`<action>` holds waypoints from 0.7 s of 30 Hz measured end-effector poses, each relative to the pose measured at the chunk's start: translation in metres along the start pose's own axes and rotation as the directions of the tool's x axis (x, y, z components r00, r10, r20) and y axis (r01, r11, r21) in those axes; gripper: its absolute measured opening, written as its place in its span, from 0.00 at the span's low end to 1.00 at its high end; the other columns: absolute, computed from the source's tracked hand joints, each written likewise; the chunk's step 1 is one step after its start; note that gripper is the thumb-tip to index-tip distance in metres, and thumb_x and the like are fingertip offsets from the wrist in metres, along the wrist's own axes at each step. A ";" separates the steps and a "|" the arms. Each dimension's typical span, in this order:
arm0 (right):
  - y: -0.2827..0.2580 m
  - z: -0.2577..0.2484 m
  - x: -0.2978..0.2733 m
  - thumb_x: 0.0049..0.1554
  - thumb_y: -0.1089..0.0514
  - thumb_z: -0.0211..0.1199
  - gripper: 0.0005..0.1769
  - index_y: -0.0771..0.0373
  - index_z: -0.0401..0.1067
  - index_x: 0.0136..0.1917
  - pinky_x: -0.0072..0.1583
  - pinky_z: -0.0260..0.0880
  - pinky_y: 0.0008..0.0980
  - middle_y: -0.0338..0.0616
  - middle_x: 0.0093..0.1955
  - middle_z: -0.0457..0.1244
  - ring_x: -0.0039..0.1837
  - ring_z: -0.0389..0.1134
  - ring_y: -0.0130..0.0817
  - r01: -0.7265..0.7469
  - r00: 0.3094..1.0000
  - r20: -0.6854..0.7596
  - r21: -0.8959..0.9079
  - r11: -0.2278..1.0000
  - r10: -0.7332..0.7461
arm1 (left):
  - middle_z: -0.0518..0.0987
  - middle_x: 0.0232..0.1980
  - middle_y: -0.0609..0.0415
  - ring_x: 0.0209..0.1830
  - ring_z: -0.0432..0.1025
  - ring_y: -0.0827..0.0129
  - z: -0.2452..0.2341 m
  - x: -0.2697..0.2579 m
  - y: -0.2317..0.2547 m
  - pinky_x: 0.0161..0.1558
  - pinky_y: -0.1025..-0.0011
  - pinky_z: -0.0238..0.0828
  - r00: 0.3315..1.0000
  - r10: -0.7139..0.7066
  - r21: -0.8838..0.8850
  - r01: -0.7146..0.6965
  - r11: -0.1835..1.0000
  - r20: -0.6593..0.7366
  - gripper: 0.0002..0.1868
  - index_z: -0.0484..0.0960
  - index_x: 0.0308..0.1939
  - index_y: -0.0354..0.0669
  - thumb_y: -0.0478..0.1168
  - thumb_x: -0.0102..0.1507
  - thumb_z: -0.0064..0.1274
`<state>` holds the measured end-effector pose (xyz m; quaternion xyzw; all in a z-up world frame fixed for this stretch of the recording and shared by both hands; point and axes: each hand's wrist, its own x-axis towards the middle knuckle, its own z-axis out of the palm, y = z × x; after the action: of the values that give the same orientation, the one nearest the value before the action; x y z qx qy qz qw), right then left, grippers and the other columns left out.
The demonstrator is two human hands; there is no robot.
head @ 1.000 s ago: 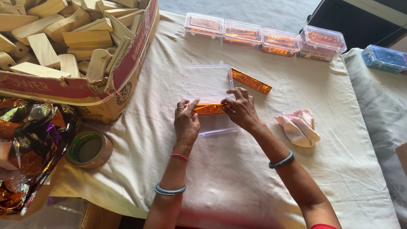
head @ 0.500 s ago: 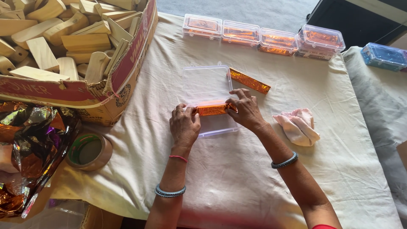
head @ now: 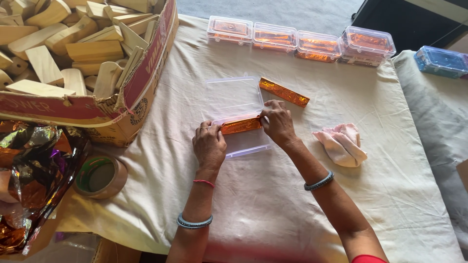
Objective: The person wraps small rectangular wooden blocks in shiny orange foil, folding the edges neatly around each block. They then wipe the inside of a clear plastic container with a cloth and place the wrapped blocks inside before closing the lid.
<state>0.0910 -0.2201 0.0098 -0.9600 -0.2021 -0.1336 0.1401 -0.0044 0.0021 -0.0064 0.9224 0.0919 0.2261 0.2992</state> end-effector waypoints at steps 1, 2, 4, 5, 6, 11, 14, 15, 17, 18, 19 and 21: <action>0.002 0.004 0.000 0.56 0.56 0.70 0.05 0.56 0.82 0.46 0.60 0.67 0.48 0.44 0.67 0.64 0.70 0.60 0.44 -0.008 1.000 0.004 0.002 1.000 0.008 | 0.77 0.58 0.56 0.60 0.71 0.60 0.000 0.000 0.000 0.60 0.57 0.68 1.000 -0.009 0.007 0.009 1.000 0.003 0.10 0.86 0.48 0.49 0.39 0.63 0.56; 0.004 0.008 0.000 0.57 0.56 0.70 0.05 0.58 0.81 0.47 0.59 0.68 0.48 0.46 0.67 0.64 0.70 0.61 0.44 -0.015 1.000 0.008 0.003 1.000 0.015 | 0.77 0.58 0.57 0.60 0.71 0.60 0.000 0.000 0.000 0.59 0.57 0.68 1.000 -0.018 0.015 0.018 1.000 0.007 0.10 0.86 0.47 0.50 0.39 0.63 0.57; 0.014 0.012 -0.004 0.56 0.57 0.70 0.06 0.58 0.81 0.47 0.61 0.69 0.47 0.47 0.66 0.64 0.69 0.61 0.44 -0.006 1.000 0.003 0.088 0.996 0.006 | 0.77 0.58 0.56 0.60 0.71 0.60 0.001 0.001 0.000 0.59 0.57 0.68 1.000 -0.008 0.015 0.008 1.000 0.001 0.10 0.86 0.47 0.50 0.39 0.63 0.57; 0.018 0.015 -0.005 0.55 0.58 0.70 0.06 0.59 0.80 0.48 0.62 0.70 0.46 0.49 0.66 0.65 0.69 0.62 0.45 0.011 1.000 -0.001 0.176 0.984 -0.011 | 0.78 0.58 0.56 0.60 0.71 0.60 0.001 0.001 -0.001 0.59 0.56 0.68 1.000 -0.004 0.020 0.004 1.000 -0.008 0.10 0.87 0.47 0.51 0.38 0.62 0.57; 0.022 0.006 -0.004 0.55 0.58 0.70 0.06 0.59 0.80 0.48 0.62 0.70 0.46 0.49 0.66 0.65 0.69 0.62 0.45 0.011 1.000 0.000 0.174 0.985 -0.011 | 0.78 0.58 0.56 0.60 0.71 0.60 0.000 0.002 0.001 0.59 0.56 0.68 1.000 -0.005 0.018 0.005 1.000 -0.008 0.10 0.87 0.47 0.51 0.38 0.62 0.57; 0.058 -0.023 0.011 0.59 0.60 0.69 0.10 0.58 0.80 0.55 0.67 0.72 0.39 0.48 0.59 0.69 0.63 0.70 0.40 -0.039 0.967 -0.227 0.307 0.951 0.114 | 0.76 0.60 0.58 0.60 0.71 0.61 -0.012 0.002 0.010 0.56 0.58 0.69 0.999 -0.053 -0.070 0.053 0.996 -0.005 0.12 0.85 0.48 0.51 0.38 0.61 0.60; 0.092 -0.023 0.031 0.57 0.55 0.69 0.16 0.58 0.79 0.59 0.63 0.69 0.48 0.48 0.60 0.69 0.65 0.66 0.48 -0.123 0.968 -0.218 0.024 0.992 0.125 | 0.75 0.62 0.57 0.61 0.71 0.62 -0.005 0.002 0.006 0.55 0.58 0.70 0.998 -0.051 -0.093 0.048 0.995 -0.028 0.13 0.85 0.50 0.50 0.37 0.61 0.59; 0.095 -0.024 0.037 0.57 0.55 0.69 0.16 0.58 0.79 0.59 0.63 0.69 0.48 0.48 0.60 0.69 0.65 0.66 0.48 -0.119 0.968 -0.217 0.027 0.992 0.122 | 0.75 0.62 0.57 0.61 0.71 0.62 -0.005 0.003 0.006 0.55 0.58 0.70 0.998 -0.053 -0.090 0.050 0.995 -0.031 0.13 0.85 0.50 0.50 0.37 0.61 0.59; 0.101 -0.024 0.050 0.54 0.51 0.69 0.21 0.56 0.78 0.60 0.58 0.64 0.61 0.44 0.58 0.69 0.64 0.65 0.45 -0.265 0.960 -0.118 -0.095 0.960 0.253 | 0.75 0.62 0.56 0.60 0.71 0.62 -0.005 0.003 0.006 0.56 0.59 0.69 0.998 -0.055 -0.126 0.050 0.991 -0.041 0.12 0.85 0.50 0.50 0.38 0.62 0.59; 0.109 -0.016 0.054 0.54 0.51 0.69 0.21 0.56 0.78 0.60 0.58 0.64 0.61 0.44 0.58 0.69 0.64 0.65 0.45 -0.259 0.962 -0.116 -0.093 0.961 0.248 | 0.75 0.62 0.56 0.60 0.71 0.62 -0.005 0.004 0.005 0.56 0.59 0.69 0.997 -0.059 -0.123 0.054 0.991 -0.044 0.12 0.85 0.50 0.50 0.38 0.62 0.59; 0.117 -0.009 0.058 0.53 0.50 0.68 0.21 0.55 0.78 0.60 0.58 0.62 0.63 0.43 0.57 0.69 0.64 0.65 0.44 -0.276 0.959 -0.097 -0.088 0.957 0.268 | 0.75 0.62 0.56 0.61 0.71 0.62 -0.005 0.004 0.004 0.56 0.59 0.69 0.997 -0.056 -0.135 0.049 0.990 -0.047 0.13 0.84 0.51 0.49 0.38 0.62 0.59; 0.115 -0.009 0.060 0.53 0.49 0.68 0.21 0.54 0.78 0.59 0.58 0.60 0.65 0.43 0.56 0.70 0.63 0.65 0.43 -0.292 0.955 -0.076 -0.082 0.953 0.286 | 0.75 0.62 0.56 0.61 0.71 0.62 -0.005 0.004 0.003 0.56 0.59 0.69 0.997 -0.053 -0.145 0.045 0.988 -0.049 0.13 0.84 0.52 0.49 0.38 0.63 0.58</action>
<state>0.1913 -0.3025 0.0122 -0.9800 -0.0484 -0.1513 0.1199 -0.0029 0.0034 0.0003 0.8897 0.1060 0.2489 0.3678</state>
